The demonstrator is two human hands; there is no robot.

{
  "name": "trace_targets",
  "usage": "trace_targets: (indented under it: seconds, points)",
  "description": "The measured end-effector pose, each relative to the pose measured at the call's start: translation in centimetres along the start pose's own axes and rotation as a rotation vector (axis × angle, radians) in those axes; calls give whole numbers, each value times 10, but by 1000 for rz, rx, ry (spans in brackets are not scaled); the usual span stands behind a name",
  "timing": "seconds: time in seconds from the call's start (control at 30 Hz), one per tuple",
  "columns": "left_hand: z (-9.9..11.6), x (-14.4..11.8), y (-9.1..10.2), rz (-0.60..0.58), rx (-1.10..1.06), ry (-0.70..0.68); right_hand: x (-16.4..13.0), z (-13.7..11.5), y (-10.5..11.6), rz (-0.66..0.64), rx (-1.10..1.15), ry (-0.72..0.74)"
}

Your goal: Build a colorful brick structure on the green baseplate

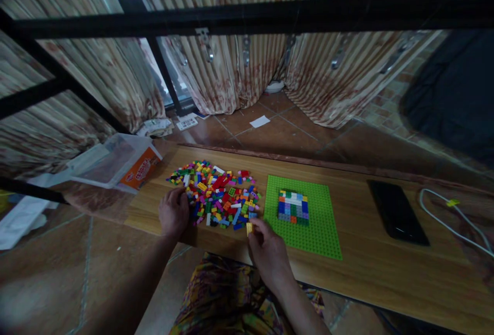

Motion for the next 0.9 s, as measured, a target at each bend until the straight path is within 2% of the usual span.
trace_targets:
  seconds: [0.2, 0.63, 0.77, 0.9]
  points:
    - [-2, 0, -1, -2, -15, 16, 1, -2, -5, -9, -234, 11]
    - [0, -1, 0, -10, -26, 22, 4, 4, 9, 136, -417, 56]
    - [-1, -2, 0, -15, -36, 25, 8, -9, 1, 129, -412, 121]
    - [-1, -3, 0, -8, -39, 22, 18, -35, -18, 96, -450, 295]
Point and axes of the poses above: each hand's wrist, its own x-axis towards the middle knuckle, its own y-axis out of the back of the hand, z = x × y, the point moved 7 cm from there along x, towards the middle knuckle, and after that the axes turned 6 degrees about -z, right-handed, at the moved point
